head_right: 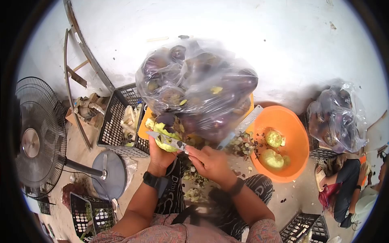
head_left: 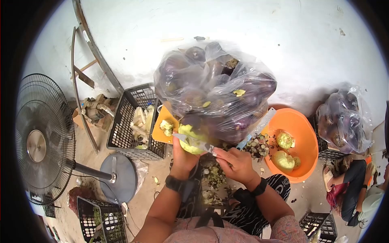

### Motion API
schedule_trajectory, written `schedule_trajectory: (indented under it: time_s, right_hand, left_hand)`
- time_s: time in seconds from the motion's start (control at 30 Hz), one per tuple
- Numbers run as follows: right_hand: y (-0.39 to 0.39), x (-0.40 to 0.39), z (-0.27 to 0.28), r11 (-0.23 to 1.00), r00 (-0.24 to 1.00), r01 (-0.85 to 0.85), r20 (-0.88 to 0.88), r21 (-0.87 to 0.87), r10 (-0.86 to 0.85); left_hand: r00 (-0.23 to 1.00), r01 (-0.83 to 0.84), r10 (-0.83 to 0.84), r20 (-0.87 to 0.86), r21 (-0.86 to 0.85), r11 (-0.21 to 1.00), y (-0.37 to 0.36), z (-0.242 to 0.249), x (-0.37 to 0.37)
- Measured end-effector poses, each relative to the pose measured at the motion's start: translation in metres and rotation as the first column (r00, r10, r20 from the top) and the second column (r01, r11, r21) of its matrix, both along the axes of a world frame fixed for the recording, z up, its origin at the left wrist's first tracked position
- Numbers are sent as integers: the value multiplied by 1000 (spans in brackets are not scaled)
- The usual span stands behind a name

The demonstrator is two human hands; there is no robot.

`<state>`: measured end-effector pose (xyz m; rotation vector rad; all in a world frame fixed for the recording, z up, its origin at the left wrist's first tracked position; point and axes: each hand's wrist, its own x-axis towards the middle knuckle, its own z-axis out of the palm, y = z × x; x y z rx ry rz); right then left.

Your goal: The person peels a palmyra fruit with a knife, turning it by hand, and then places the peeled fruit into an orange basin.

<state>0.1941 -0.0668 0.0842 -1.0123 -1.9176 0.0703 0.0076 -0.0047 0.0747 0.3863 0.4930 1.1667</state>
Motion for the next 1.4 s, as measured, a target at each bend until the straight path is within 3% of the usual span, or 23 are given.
schedule_trajectory:
  time_s: [0.13, 0.33, 0.5, 1.03, 1.4]
  right_hand:
    - [5, -5, 5, 1000, 1000, -9, -5, 0, 9]
    - [-3, -1, 0, 1000, 1000, 19, -17, -9, -19]
    - [-13, 6, -10, 997, 987, 80, -143, 10, -78]
    - [-18, 17, -12, 994, 992, 98, -73, -39, -101]
    - [-10, 11, -19, 986, 984, 156, -91, 51, -151]
  left_hand:
    - [998, 15, -14, -53, 18, 1000, 4, -17, -8]
    - [999, 42, -42, -7, -31, 999, 6, -5, -2]
    - [992, 75, -77, -96, -20, 997, 6, -14, -1]
    - [991, 77, -74, -115, 15, 997, 5, -11, 12]
    - [992, 57, -57, -111, 1, 998, 5, -12, 14]
